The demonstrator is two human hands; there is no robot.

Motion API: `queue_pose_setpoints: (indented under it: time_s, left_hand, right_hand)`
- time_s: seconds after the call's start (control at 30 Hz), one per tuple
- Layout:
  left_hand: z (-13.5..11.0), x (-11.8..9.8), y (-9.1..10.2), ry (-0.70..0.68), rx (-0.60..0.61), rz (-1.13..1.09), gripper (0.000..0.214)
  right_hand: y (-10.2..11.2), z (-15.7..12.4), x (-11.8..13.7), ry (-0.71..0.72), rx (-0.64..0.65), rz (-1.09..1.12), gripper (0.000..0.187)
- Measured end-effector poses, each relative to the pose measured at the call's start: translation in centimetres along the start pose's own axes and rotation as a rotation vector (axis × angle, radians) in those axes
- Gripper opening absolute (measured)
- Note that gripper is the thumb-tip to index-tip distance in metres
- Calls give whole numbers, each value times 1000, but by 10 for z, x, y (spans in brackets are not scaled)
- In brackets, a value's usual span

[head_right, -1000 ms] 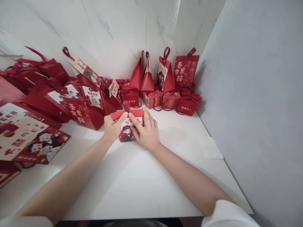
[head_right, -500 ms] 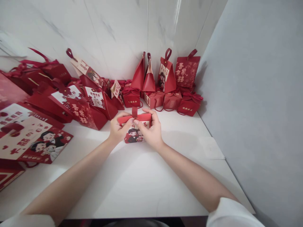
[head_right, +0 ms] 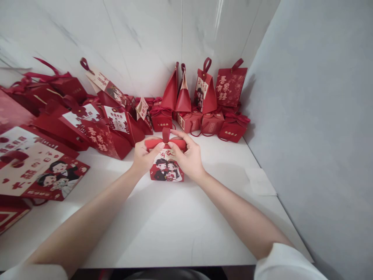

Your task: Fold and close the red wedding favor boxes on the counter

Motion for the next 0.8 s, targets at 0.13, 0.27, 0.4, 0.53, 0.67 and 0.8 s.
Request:
queue_pose_setpoints:
  time_s: [0.13, 0.27, 0.4, 0.53, 0.67, 0.8]
  left_hand:
    - [0, 1, 0, 8, 16, -19, 23]
    - [-9, 15, -2, 27, -110, -29, 27]
    - [-19, 52, -7, 251, -159, -279, 47]
    - [-16, 78, -3, 455, -137, -431, 52]
    - [-12, 83, 8, 550, -229, -473, 45]
    - [-15, 88, 10, 771, -254, -672, 36]
  right_hand:
    - [1, 1, -1, -9, 27, 40, 33]
    - [1, -1, -12, -24, 7, 94, 44]
    - [1, -8, -52, -102, -102, 87, 46]
    - [0, -9, -96, -324, -16, 154, 54]
    - [1, -5, -99, -315, 71, 308, 69]
    - [-1, -11, -74, -129, 236, 270, 75]
Point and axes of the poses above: each hand's wrist, its own z-axis towards the middle knuckle, its own y-axis out of the back of the hand, x = y × z, the point moved 4 cm from there along z, towards the middle knuckle, and after that the axes turned 2 degrees about -z, right-handed, at the moved point
